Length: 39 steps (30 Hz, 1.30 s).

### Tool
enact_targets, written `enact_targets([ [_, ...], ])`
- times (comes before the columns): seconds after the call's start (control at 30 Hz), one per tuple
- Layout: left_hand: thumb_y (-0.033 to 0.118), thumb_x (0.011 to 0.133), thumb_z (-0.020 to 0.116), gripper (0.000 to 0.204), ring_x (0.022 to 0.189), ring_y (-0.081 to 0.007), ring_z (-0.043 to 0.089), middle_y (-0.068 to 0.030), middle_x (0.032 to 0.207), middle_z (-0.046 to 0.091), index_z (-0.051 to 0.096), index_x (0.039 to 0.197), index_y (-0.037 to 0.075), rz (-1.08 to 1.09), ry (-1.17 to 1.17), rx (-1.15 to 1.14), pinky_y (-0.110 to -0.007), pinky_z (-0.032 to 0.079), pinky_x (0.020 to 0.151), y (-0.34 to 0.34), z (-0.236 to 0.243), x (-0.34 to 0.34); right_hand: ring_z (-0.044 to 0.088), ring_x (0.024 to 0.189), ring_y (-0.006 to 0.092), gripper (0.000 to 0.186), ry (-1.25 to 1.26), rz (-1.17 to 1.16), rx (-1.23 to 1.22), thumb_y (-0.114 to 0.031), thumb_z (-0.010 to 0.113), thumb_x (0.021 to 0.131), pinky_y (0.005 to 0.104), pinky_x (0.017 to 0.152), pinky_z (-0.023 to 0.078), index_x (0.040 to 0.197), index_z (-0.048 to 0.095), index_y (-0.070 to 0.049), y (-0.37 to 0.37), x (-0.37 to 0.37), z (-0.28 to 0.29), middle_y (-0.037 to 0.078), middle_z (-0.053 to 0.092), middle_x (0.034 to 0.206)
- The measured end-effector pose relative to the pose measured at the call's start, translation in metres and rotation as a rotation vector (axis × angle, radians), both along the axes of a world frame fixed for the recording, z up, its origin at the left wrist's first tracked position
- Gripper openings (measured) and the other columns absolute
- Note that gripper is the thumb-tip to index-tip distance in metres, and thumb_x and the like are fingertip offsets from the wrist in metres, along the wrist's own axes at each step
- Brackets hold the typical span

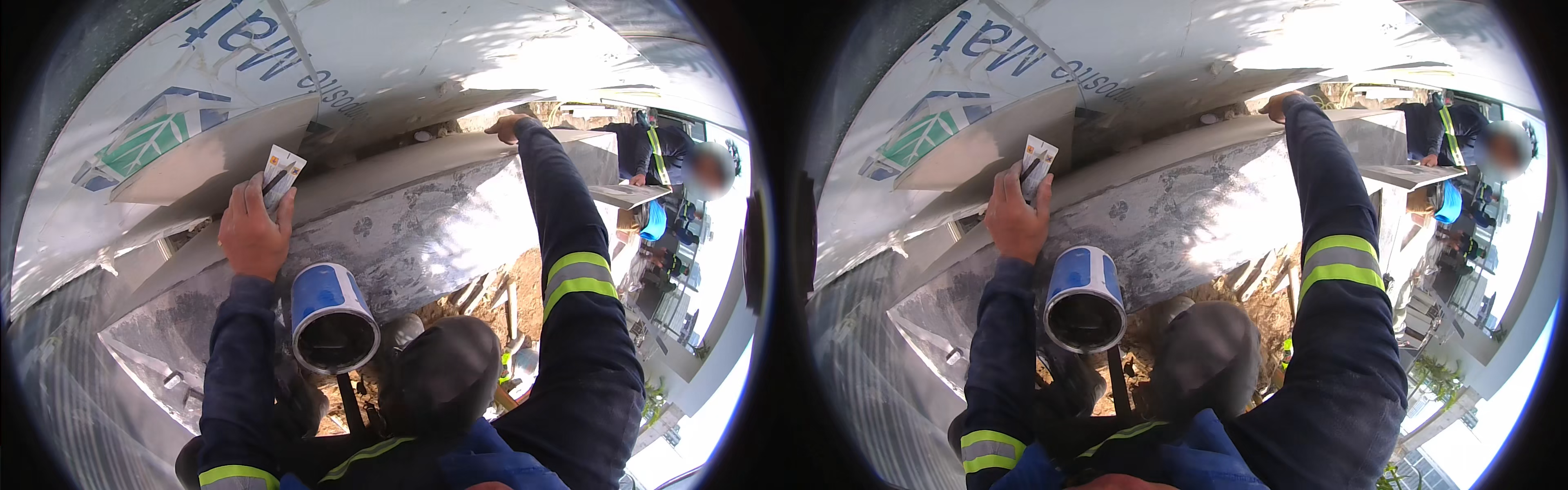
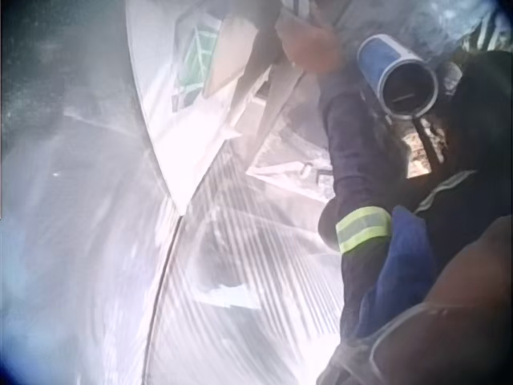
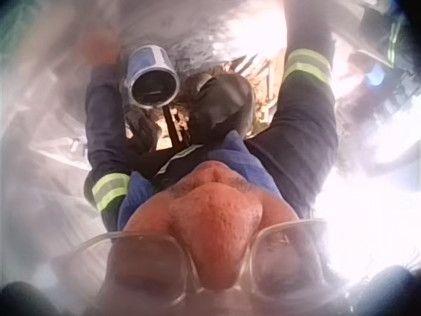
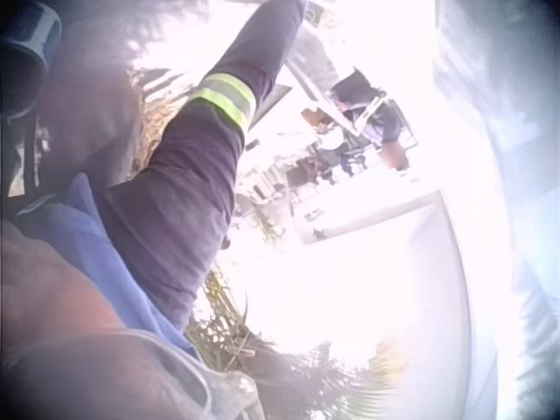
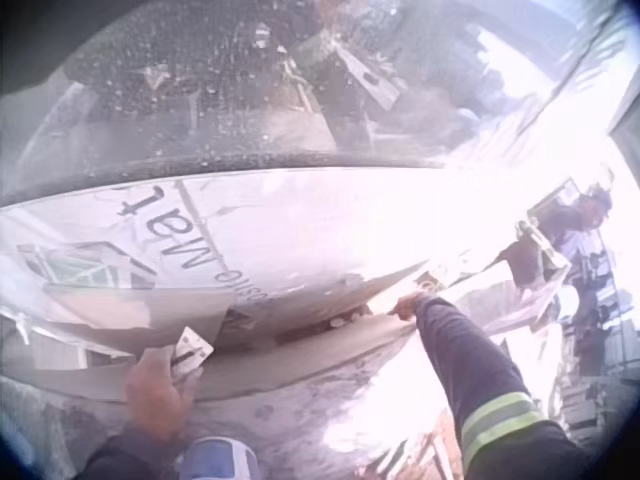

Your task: The person positions and adjusts stone tiles along a curved wall section, using a trowel to apply adhesive and a measuring tape to check alignment. The worker repeatedly lifts, sets, and repositions tiles while coordinating with another worker nearby.

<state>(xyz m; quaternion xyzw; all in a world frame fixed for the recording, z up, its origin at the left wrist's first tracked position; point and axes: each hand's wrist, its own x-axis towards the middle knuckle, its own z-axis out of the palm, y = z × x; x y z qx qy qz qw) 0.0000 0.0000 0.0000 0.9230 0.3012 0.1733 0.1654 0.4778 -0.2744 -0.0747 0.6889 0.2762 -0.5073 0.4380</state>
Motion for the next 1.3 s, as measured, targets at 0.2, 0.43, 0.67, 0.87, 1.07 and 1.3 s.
enact_targets([
  [0.2,0.036,0.089,0.076,0.048,0.093,-0.0323,0.067,-0.0133,0.105,0.064,0.06,0.121,0.005,-0.041,-0.041,0.011,-0.043,0.054,0.076,0.005,0.0,0.008,0.065,0.123,0.031,0.105,0.047,0.14,-0.086,0.002,0.064,0.069,0.0458,0.093,0.054,0.16,0.031,-0.039,-0.002,0.014,-0.048,0.01,0.059,0.146],
  [0.43,0.036,0.09,0.075,0.047,0.094,-0.0331,0.067,-0.0138,0.106,0.064,0.06,0.121,0.004,-0.033,-0.033,0.008,-0.044,0.054,0.077,0.009,0.0,0.008,0.062,0.127,0.0282,0.106,0.073,0.107,-0.167,0.0,0.065,0.067,0.0458,0.097,0.052,0.161,0.031,-0.038,0.009,0.026,-0.07,0.008,0.057,0.149],
  [0.67,0.036,0.093,0.072,0.047,0.097,-0.0389,0.065,-0.0163,0.109,0.063,0.059,0.123,0.003,-0.018,0.029,0.052,-0.047,0.053,0.079,0.009,-0.001,0.007,0.065,0.117,0.0368,0.045,-0.299,-0.36,0.925,-0.032,0.058,0.096,0.0428,0.103,0.05,0.137,0.063,-0.013,0.067,-0.049,0.02,0.023,0.069,0.122],
  [0.87,0.037,0.097,0.067,0.047,0.104,-0.0404,0.064,-0.0187,0.114,0.063,0.058,0.125,0.001,-0.012,0.03,0.003,-0.05,0.052,0.082,-0.002,0.006,0.01,0.065,0.087,0.029,0.044,-0.852,-0.076,1.96,-0.023,0.076,0.09,0.0387,0.08,0.053,0.132,0.069,-0.015,-0.016,-0.193,0.291,0.013,0.066,0.096],
  [1.07,0.039,0.099,0.063,0.048,0.108,-0.0406,0.062,-0.0188,0.118,0.061,0.057,0.126,0.001,-0.062,0.031,-0.019,-0.05,0.052,0.087,-0.007,0.001,0.011,0.041,0.134,0.0493,0.101,-1.815,-0.744,1.256,-0.058,0.079,0.077,0.061,0.105,0.039,0.154,0.036,-0.008,-0.246,-0.079,0.287,0.032,0.038,0.146],
  [1.3,0.042,0.098,0.063,0.05,0.11,-0.0393,0.063,-0.0177,0.119,0.062,0.057,0.126,0.001,-0.008,0.014,0.032,-0.049,0.052,0.089,-0.007,-0.006,0.013,0.072,0.101,0.0375,0.038,-0.948,-2.374,1.947,-0.013,0.066,0.088,0.0603,0.081,0.06,0.121,0.055,0.002,-0.335,-0.067,0.197,0.022,0.067,0.114],
])
